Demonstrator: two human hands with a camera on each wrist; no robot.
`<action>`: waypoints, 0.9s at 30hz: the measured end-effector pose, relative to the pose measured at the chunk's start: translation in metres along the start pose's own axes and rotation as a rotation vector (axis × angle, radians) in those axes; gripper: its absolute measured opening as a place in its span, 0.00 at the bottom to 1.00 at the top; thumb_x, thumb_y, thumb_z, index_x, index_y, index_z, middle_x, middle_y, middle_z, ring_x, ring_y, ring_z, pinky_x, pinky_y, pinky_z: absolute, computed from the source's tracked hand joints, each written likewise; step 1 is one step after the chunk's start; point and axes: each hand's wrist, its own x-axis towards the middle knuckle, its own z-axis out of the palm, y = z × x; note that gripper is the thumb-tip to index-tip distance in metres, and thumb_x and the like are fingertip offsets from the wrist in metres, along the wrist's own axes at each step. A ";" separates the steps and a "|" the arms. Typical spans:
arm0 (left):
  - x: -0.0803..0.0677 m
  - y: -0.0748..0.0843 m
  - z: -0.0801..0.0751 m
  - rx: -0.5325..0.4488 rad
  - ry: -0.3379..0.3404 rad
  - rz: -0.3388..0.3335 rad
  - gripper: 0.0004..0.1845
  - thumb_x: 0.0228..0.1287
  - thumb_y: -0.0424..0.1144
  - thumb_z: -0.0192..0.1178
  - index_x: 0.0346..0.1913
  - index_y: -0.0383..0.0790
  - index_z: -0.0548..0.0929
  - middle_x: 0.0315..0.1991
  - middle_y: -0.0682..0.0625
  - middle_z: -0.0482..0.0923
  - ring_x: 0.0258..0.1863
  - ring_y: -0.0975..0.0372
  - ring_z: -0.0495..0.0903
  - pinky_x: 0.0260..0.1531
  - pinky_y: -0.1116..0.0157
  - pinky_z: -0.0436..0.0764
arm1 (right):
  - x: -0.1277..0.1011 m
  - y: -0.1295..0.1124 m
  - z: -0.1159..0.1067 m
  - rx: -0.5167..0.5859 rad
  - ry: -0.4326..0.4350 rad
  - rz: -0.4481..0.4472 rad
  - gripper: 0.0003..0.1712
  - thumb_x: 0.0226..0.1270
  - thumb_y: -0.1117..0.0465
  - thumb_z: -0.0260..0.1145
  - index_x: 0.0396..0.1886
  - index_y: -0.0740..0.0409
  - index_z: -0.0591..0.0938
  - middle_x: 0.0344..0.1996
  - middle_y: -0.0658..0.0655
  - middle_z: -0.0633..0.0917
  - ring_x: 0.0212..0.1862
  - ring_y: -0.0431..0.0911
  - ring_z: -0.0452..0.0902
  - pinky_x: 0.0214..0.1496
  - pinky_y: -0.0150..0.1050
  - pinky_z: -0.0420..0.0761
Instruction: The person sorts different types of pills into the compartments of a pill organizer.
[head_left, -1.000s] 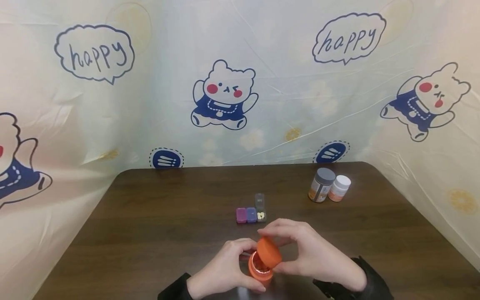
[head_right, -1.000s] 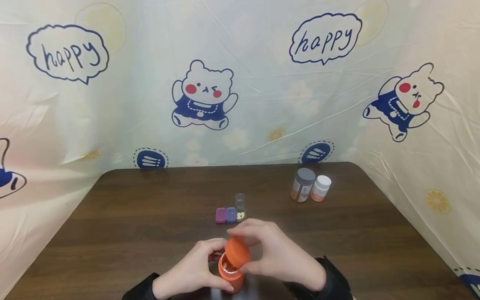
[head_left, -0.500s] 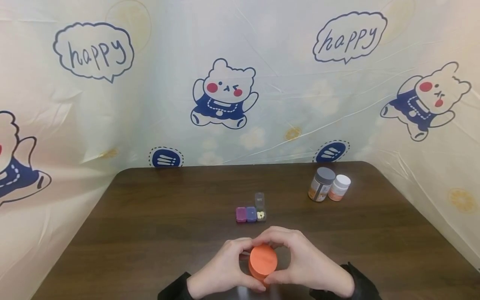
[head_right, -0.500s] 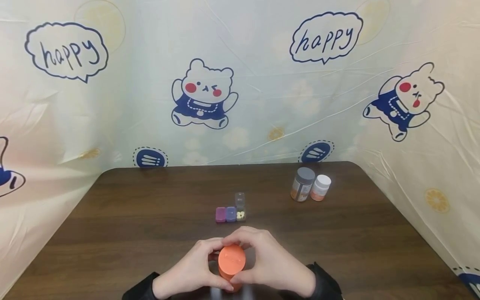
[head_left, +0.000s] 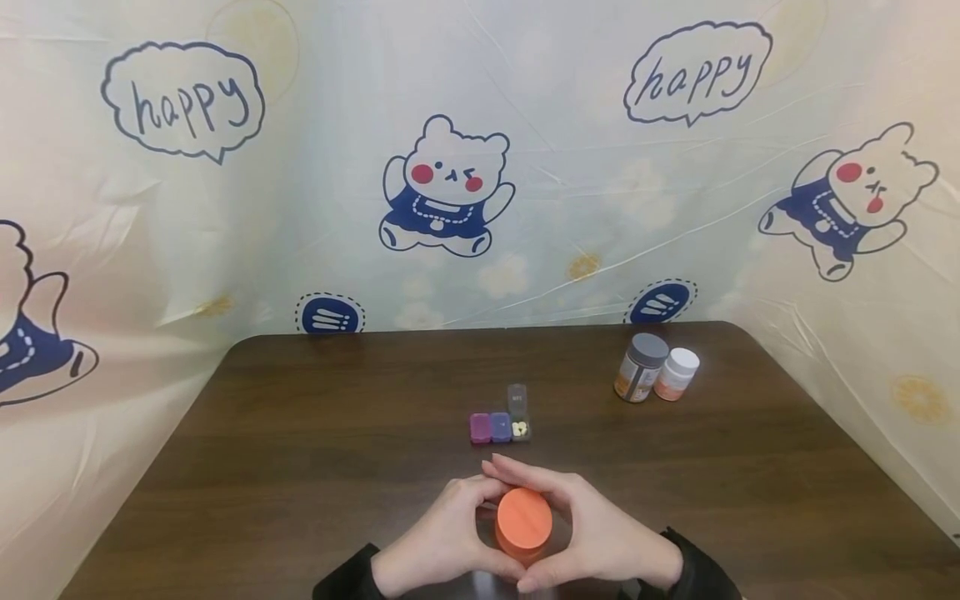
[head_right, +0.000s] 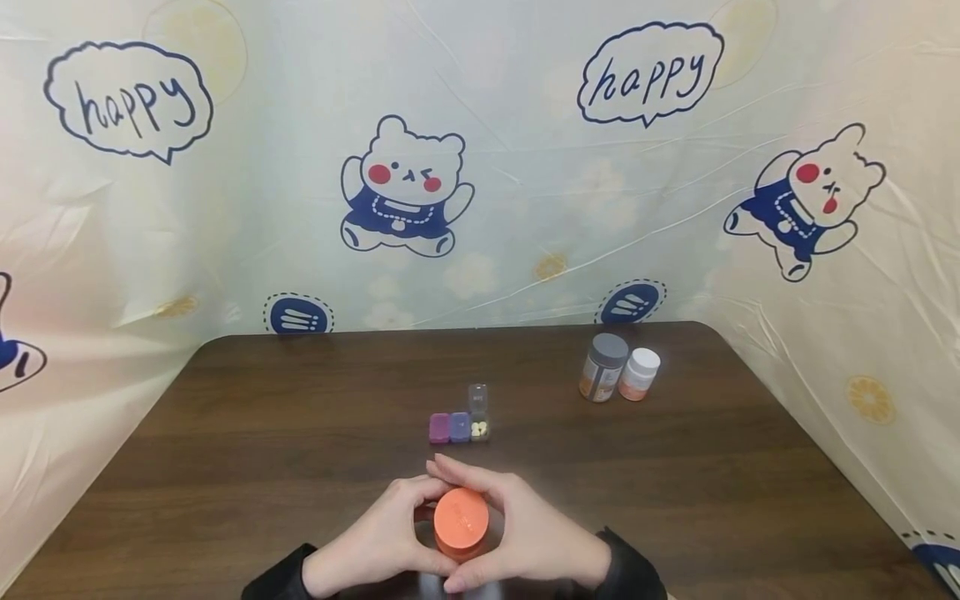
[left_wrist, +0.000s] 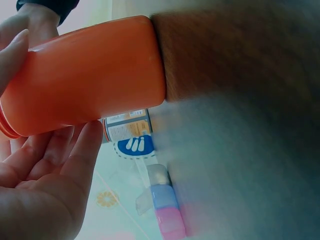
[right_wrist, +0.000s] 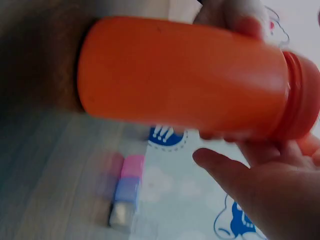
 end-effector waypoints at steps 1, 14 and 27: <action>0.000 0.000 0.000 0.001 0.001 -0.003 0.28 0.52 0.41 0.83 0.57 0.43 0.86 0.54 0.50 0.89 0.53 0.74 0.84 0.56 0.71 0.83 | -0.001 0.000 -0.003 -0.003 -0.006 0.006 0.51 0.62 0.67 0.77 0.82 0.55 0.64 0.79 0.59 0.71 0.78 0.39 0.68 0.76 0.33 0.69; 0.002 0.004 -0.001 -0.010 -0.013 -0.077 0.27 0.51 0.40 0.83 0.56 0.44 0.86 0.53 0.53 0.88 0.51 0.74 0.83 0.55 0.72 0.81 | -0.017 -0.010 -0.034 -0.304 0.039 0.064 0.37 0.57 0.64 0.82 0.68 0.55 0.82 0.63 0.55 0.87 0.67 0.39 0.81 0.72 0.37 0.76; 0.002 0.002 0.000 -0.013 0.000 -0.034 0.26 0.49 0.38 0.84 0.53 0.43 0.86 0.49 0.53 0.88 0.49 0.75 0.83 0.55 0.73 0.82 | -0.012 0.002 -0.015 -0.534 0.312 -0.015 0.48 0.45 0.47 0.89 0.68 0.43 0.80 0.56 0.47 0.87 0.57 0.41 0.83 0.59 0.43 0.84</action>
